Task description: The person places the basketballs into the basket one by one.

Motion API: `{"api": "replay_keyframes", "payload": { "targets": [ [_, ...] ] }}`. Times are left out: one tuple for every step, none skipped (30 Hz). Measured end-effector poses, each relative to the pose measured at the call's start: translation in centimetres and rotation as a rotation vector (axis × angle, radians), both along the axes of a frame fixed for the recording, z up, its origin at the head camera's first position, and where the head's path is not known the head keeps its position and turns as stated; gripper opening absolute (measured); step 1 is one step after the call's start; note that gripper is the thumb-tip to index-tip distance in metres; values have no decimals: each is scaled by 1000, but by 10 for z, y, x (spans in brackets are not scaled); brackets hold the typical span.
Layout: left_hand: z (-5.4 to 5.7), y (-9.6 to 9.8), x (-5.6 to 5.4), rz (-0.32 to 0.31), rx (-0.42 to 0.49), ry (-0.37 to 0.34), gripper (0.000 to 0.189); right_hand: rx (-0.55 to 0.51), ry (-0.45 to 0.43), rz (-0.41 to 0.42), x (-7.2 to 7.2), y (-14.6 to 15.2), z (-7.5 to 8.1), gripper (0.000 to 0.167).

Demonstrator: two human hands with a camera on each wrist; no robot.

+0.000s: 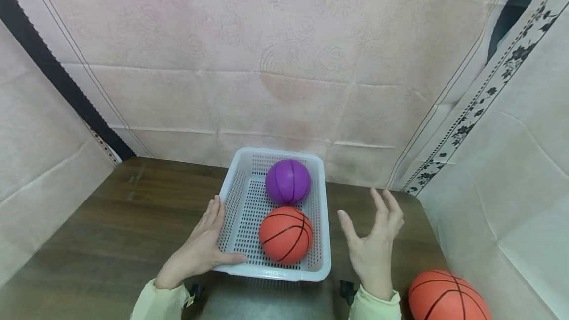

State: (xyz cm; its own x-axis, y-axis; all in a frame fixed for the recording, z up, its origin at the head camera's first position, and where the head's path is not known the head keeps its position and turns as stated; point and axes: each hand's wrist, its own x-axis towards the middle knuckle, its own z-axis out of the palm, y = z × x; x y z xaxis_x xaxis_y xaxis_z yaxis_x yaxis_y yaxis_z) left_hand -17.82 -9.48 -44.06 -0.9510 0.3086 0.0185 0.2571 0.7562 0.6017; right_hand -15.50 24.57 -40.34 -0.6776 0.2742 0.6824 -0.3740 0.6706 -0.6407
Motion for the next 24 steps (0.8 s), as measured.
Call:
{"api": "replay_keyframes", "payload": {
  "targets": [
    [0, 0, 0, 0, -3, 0, 141, -1, -1, -20, 1, 3, 1, 83],
    [0, 0, 0, 1, -7, 2, 141, -3, -3, -40, 3, 6, 2, 82],
    [0, 0, 0, 2, -6, 4, 141, -5, 4, -56, 4, 9, 3, 83],
    [0, 0, 0, 3, -10, 6, 142, -6, 3, -75, 5, 11, 4, 83],
    [0, 0, 0, 4, -11, 8, 143, -7, -2, -94, 7, 14, 4, 83],
    [0, 0, 0, 6, -15, 10, 143, -8, -7, -112, 8, 16, 5, 83],
    [0, 0, 0, 6, -18, 10, 143, -13, -4, -127, 10, 18, 5, 82],
    [0, 0, 0, 7, -20, 9, 144, -16, 1, -141, 11, 21, 6, 82],
    [0, 0, 0, 7, -21, 9, 144, -19, 7, -154, 13, 23, 6, 82],
    [0, 0, 0, 7, -23, 10, 144, -21, 11, -168, 14, 25, 6, 81],
    [0, 0, 0, 8, -24, 10, 144, -22, 23, -179, 15, 27, 7, 81],
    [0, 0, 0, 8, -24, 10, 144, -22, 36, -190, 16, 29, 7, 81],
    [0, 0, 0, 7, -23, 10, 145, -20, 49, -204, 17, 32, 7, 81],
    [0, 0, 0, 7, -22, 11, 145, -18, 64, -215, 18, 34, 7, 81],
    [0, 0, 0, 6, -19, 11, 145, -12, 78, -228, 19, 36, 8, 81],
    [0, 1, 0, 5, -17, 9, 144, -9, 84, -246, 20, 39, 8, 81],
    [1, 1, 0, 5, -17, 6, 144, -8, 90, -266, 22, 41, 8, 80],
    [1, 1, 0, 4, -17, 6, 144, -8, 95, -287, 23, 43, 9, 79],
    [1, 1, 0, 2, -15, 4, 143, -9, 97, -308, 25, 46, 9, 78],
    [1, 1, 0, 2, -15, 4, 143, -11, 95, -332, 27, 48, 10, 77],
    [1, 1, 0, 3, -15, 6, 142, -16, 87, -358, 29, 51, 11, 77],
    [1, 1, 0, 4, -14, 6, 142, -26, 75, -384, 31, 53, 12, 76],
    [1, 1, 0, 4, -17, 6, 142, -30, 69, -408, 33, 56, 13, 75],
    [1, 0, 0, 5, -18, 7, 142, -35, 58, -431, 35, 58, 13, 74]
  ]
}}
